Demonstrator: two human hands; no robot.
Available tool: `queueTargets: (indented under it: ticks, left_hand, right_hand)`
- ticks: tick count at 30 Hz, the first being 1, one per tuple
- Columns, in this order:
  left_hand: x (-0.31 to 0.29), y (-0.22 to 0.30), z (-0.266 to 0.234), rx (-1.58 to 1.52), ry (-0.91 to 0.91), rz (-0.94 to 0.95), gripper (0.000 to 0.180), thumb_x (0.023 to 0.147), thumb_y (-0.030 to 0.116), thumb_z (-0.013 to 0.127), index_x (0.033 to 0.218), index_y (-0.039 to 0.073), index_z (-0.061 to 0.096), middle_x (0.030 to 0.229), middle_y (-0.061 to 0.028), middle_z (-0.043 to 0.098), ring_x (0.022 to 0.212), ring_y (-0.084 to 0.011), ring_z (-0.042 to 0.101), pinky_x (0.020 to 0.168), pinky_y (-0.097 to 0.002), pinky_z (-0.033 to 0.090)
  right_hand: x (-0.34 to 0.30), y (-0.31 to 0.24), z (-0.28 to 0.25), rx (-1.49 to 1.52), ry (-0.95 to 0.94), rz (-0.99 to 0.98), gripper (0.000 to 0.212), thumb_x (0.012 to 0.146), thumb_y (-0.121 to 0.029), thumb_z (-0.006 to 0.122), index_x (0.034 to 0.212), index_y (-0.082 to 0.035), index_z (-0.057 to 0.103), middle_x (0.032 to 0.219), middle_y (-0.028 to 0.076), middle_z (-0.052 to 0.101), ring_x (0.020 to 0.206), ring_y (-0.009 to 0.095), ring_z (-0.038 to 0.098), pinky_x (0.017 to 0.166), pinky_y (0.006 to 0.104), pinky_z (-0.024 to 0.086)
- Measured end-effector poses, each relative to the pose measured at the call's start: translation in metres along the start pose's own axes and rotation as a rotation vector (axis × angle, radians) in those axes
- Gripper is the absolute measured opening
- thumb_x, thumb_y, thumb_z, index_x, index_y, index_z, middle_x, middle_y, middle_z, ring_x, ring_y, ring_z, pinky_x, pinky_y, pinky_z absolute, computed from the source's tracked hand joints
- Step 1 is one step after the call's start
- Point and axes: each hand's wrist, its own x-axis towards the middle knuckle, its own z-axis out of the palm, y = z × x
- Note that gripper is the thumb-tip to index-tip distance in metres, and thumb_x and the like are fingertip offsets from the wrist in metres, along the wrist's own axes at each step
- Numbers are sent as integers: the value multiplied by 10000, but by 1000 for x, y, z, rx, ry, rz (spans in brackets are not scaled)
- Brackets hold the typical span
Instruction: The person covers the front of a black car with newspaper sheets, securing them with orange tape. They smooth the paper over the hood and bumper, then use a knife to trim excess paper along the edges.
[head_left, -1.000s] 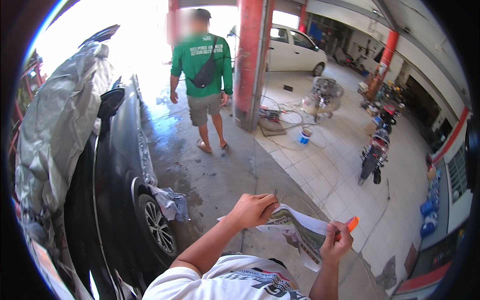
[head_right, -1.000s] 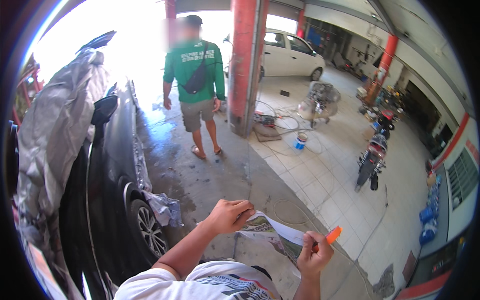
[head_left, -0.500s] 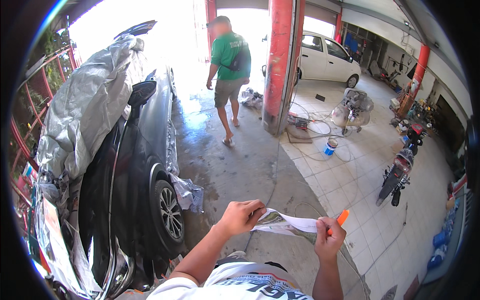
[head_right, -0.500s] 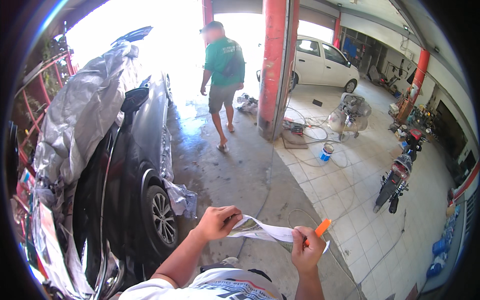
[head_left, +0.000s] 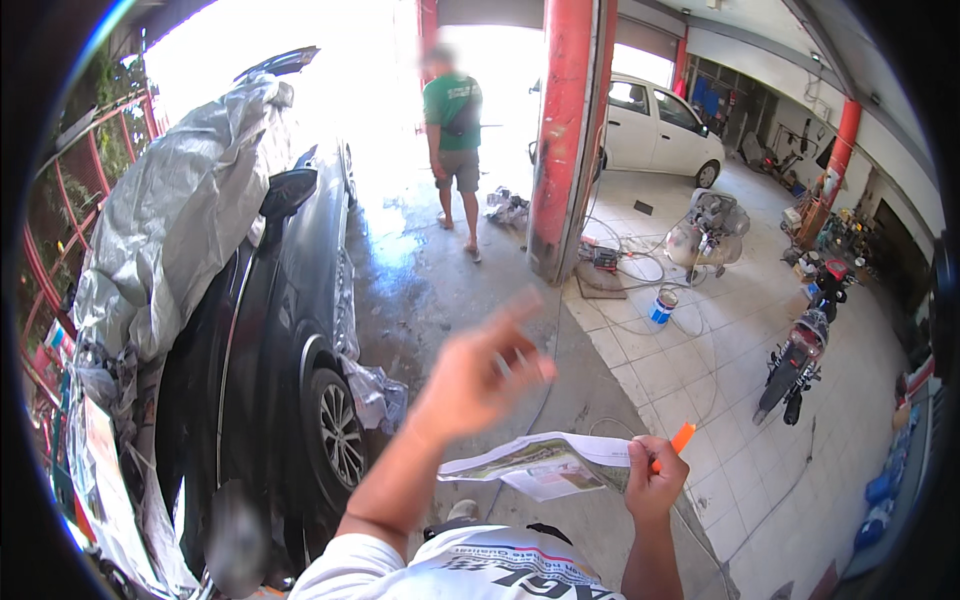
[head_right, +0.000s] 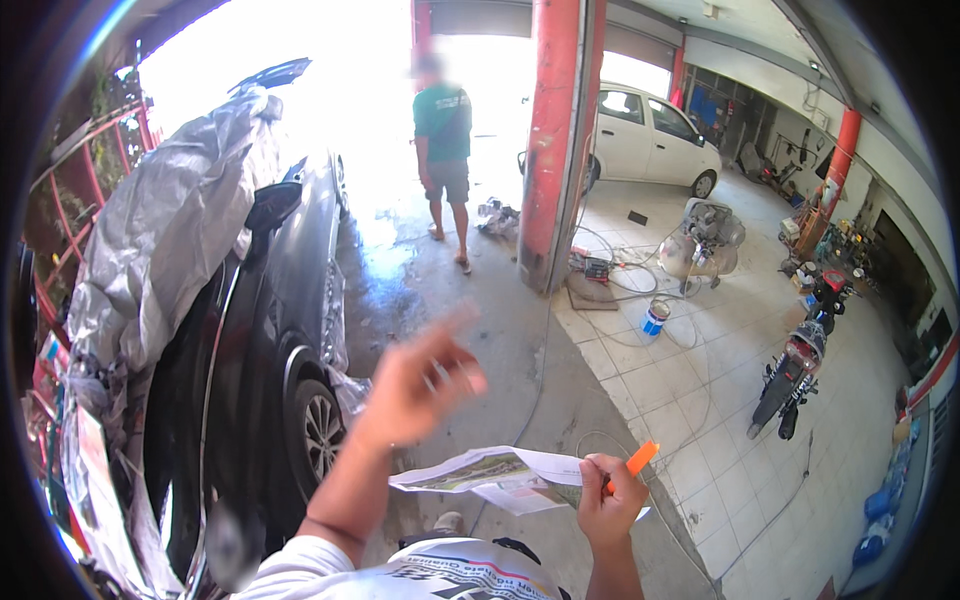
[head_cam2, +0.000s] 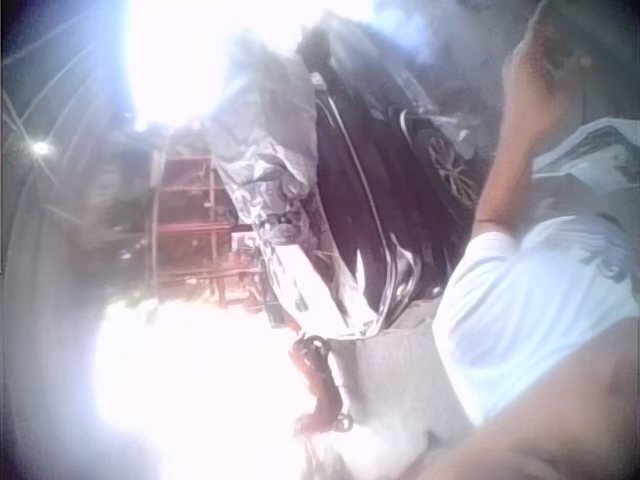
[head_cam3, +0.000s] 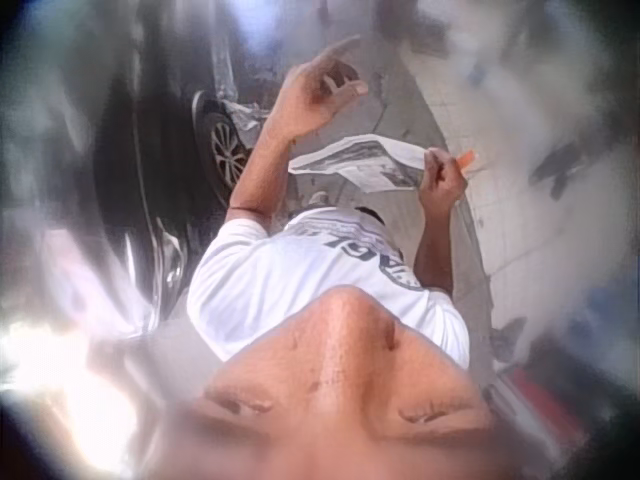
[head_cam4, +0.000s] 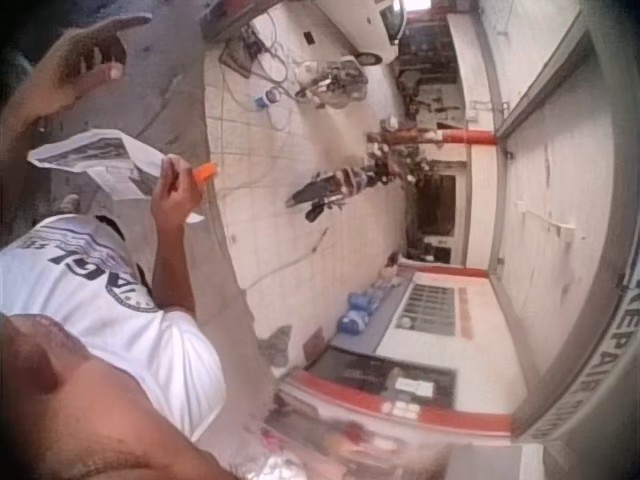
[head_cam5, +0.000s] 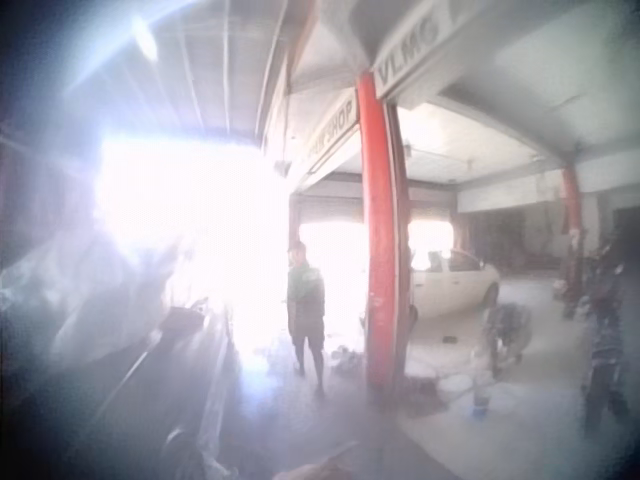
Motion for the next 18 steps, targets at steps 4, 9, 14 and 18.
queueTargets:
  ticks: [4, 9, 14, 18]
  left_hand:
    - [-55, -31, 53, 249, -55, 241, 493, 919, 217, 805, 1375, 91, 665, 1084, -100, 758, 976, -297, 717, 851, -428, 575]
    - [-75, -77, 75, 128, -163, 139, 172, 938, 161, 762, 1077, 60, 762, 1025, -95, 755, 944, -319, 716, 825, -425, 577]
    - [-81, -82, 76, 89, -152, 91, 101, 951, 116, 726, 1031, 64, 758, 943, -108, 756, 842, -327, 727, 741, -405, 583]
    - [-89, -87, 78, 107, -144, 65, 97, 960, 121, 716, 1033, 69, 754, 925, -114, 761, 817, -334, 739, 718, -404, 584]
  right_hand:
    - [0, -6, 10, 1, 35, -2, 88, 940, -84, 787, 940, -24, 722, 684, 42, 664, 534, 80, 522, 508, 250, 391]
    - [-4, -8, 9, -49, 35, 22, 94, 940, -96, 792, 936, -31, 725, 679, 42, 663, 534, 82, 526, 504, 252, 393]
    - [-10, -7, 9, -69, 44, 46, 103, 937, -105, 798, 935, -31, 726, 689, 46, 674, 533, 90, 530, 505, 256, 396]
    - [-19, -8, 6, -88, 40, 68, 103, 936, -107, 799, 938, -33, 727, 698, 50, 681, 536, 94, 529, 509, 257, 398]
